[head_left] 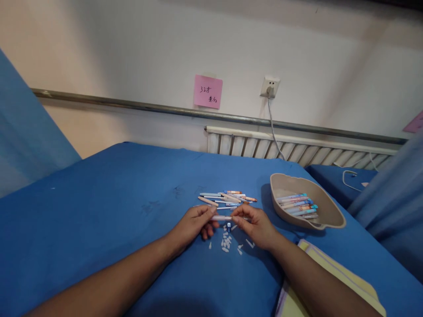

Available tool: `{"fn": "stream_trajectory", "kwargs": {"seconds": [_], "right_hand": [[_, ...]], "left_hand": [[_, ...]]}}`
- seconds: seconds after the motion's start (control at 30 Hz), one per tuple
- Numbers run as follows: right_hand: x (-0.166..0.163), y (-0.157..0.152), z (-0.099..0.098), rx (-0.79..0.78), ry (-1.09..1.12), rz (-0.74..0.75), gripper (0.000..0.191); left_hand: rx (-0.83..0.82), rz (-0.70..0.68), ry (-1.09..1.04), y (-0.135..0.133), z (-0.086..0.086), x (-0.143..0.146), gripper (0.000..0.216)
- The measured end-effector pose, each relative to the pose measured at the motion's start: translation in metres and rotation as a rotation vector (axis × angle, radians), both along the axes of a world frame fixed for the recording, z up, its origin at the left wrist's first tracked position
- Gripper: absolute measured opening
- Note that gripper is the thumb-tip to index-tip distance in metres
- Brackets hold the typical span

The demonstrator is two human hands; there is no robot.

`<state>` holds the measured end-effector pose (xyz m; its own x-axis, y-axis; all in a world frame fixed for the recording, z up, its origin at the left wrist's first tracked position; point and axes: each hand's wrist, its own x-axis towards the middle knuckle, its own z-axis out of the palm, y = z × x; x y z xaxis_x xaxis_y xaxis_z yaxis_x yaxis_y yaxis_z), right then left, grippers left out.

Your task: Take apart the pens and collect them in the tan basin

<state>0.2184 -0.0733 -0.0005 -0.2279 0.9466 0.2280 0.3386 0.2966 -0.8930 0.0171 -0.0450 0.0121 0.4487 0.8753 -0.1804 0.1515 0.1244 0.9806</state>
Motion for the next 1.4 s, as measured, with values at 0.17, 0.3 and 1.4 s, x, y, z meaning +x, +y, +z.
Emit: {"fn": "stream_trajectory", "kwargs": {"seconds": [0.17, 0.3, 1.4], "right_hand": [[0.001, 0.001, -0.002, 0.018, -0.032, 0.007, 0.012], [0.001, 0.001, -0.001, 0.016, -0.037, 0.001, 0.012], [0.004, 0.004, -0.002, 0.088, -0.092, -0.04, 0.009]], "left_hand": [[0.114, 0.031, -0.095, 0.0, 0.001, 0.0, 0.033], [0.021, 0.027, -0.065, -0.001, 0.001, 0.0, 0.033], [0.077, 0.072, -0.054, 0.005, -0.008, -0.003, 0.033]]}}
